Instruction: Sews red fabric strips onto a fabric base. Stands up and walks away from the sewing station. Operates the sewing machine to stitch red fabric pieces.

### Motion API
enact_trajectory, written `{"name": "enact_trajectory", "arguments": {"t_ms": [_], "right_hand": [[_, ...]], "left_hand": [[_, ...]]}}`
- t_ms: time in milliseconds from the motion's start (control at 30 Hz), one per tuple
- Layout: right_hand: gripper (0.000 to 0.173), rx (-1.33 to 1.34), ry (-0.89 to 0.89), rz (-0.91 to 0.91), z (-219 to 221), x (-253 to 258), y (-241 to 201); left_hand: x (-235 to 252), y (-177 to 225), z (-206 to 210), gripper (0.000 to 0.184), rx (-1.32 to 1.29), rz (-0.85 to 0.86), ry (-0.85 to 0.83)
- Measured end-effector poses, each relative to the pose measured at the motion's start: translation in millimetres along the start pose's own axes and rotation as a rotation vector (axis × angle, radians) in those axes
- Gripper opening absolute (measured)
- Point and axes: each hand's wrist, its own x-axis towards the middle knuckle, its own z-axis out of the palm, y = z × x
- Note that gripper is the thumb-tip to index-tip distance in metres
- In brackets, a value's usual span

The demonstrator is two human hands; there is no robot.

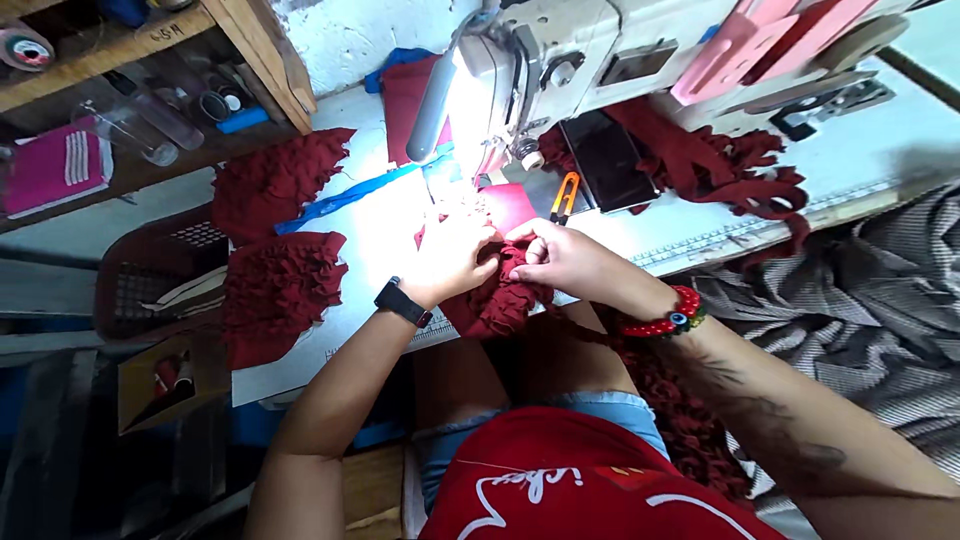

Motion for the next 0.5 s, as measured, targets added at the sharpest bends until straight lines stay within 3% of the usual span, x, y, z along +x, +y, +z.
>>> {"name": "enact_trajectory", "arguments": {"t_ms": [100, 167, 300, 500], "right_hand": [[0.039, 0.036, -0.025, -0.040, -5, -3, 0], [0.022, -0.151, 0.080, -0.117, -7, -5, 0], [0.029, -0.563, 0.270, -0.149, -5, -3, 11], [0.021, -0.415, 0.195, -0.195, 7, -4, 6]], "left_hand": [[1, -3, 6, 0.012, -0.066, 0.000, 0.063], [-2, -7, 8, 0.012, -0.110, 0.003, 0.080], [-6, -11, 11, 0.014, -0.155, -0.003, 0.100], [-7, -6, 15, 0.016, -0.126, -0.053, 0.137]]}}
